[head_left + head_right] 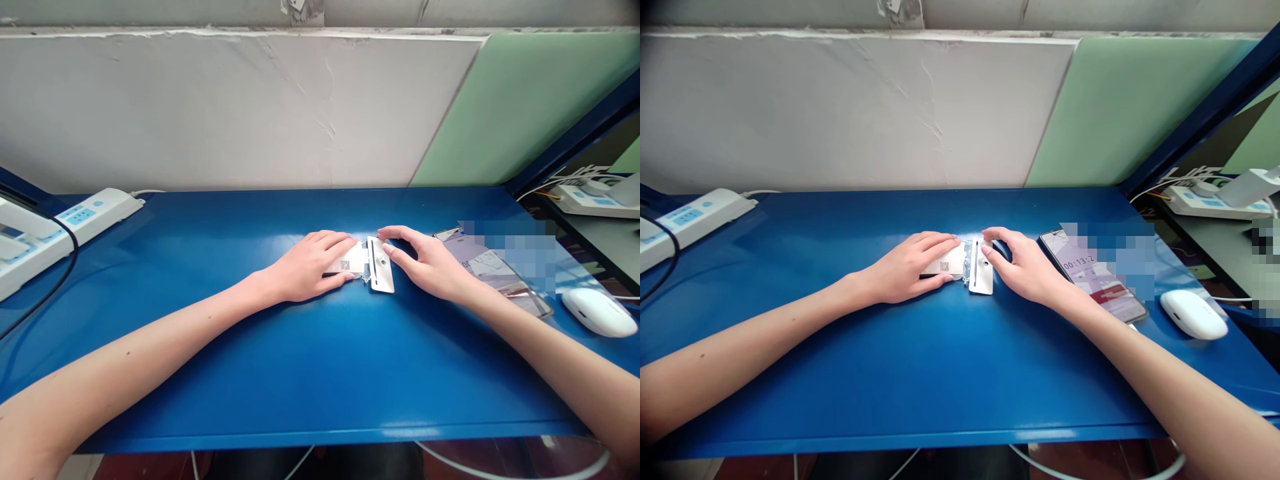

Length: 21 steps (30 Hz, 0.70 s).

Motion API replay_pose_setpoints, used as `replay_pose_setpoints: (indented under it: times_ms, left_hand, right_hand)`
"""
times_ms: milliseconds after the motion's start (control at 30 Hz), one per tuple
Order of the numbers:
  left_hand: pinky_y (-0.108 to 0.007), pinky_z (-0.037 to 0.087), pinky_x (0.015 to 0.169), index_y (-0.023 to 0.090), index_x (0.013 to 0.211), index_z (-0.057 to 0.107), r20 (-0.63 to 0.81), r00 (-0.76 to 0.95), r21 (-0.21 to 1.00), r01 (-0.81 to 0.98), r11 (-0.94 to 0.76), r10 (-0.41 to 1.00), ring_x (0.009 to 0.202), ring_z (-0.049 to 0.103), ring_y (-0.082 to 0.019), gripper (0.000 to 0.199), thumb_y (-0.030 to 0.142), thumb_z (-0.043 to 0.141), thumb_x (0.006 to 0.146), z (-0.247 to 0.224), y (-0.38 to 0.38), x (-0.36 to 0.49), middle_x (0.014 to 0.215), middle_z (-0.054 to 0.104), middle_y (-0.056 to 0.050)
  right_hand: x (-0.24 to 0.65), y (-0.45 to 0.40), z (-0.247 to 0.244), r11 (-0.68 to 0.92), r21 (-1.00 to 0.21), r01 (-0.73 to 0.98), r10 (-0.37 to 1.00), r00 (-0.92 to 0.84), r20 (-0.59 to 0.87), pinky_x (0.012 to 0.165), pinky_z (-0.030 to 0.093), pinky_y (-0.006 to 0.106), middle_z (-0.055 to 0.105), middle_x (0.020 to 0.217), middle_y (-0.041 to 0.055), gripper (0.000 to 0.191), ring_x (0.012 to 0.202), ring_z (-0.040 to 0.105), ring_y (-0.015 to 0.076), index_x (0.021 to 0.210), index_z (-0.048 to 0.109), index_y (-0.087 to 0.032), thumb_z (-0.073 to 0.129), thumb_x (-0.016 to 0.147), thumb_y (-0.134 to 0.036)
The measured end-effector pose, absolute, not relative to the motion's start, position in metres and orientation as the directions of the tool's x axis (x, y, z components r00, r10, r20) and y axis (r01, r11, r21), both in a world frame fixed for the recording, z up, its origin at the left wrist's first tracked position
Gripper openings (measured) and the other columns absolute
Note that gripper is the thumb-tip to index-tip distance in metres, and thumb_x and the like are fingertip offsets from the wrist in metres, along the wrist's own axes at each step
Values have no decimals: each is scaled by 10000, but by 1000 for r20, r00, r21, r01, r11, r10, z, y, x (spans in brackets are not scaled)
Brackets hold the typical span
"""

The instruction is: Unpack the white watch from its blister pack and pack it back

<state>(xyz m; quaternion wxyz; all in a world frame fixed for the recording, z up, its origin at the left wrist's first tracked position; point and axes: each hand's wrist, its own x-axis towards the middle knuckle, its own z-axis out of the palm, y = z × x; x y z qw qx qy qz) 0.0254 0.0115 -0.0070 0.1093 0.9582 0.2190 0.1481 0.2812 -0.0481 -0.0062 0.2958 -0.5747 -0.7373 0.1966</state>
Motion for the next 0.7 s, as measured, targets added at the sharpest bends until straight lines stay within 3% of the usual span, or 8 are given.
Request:
replay_pose_setpoints:
  times_ms: [267,467,633,700]
  left_hand:
    - [-481,427,1093,100,1409,517,279,857,277,360,-891,433,1307,502,-317,518,400,552,989,-8,12,25,1424,549,-188]
    - [-504,441,1075,164,1417,517,266,854,300,368,-880,447,1309,508,-319,499,407,555,983,-7,11,25,1426,553,-166]
    - [-481,440,1081,137,1405,525,271,854,291,367,-884,444,1295,516,-316,506,401,568,975,-6,11,25,1414,560,-170]
    - [-473,441,1080,123,1403,524,271,856,288,364,-886,440,1288,519,-314,510,391,575,972,-6,11,25,1413,562,-169]
  right_hand:
    - [285,-42,-1,103,-882,460,994,-23,104,873,584,439,738,1038,86,341,968,709,263,1155,674,-212,650,890,-426]
    - [279,-47,6,-7,-948,318,1000,-6,-10,813,627,426,699,1239,109,466,899,742,244,1229,627,-229,763,800,-347]
    - [279,-47,9,-138,-959,246,984,-79,-162,718,642,400,781,865,63,579,767,749,243,1308,576,-199,781,790,-356]
    - [280,-47,8,-155,-956,251,974,-125,-190,706,638,385,778,840,51,562,744,746,232,1308,578,-198,772,798,-334]
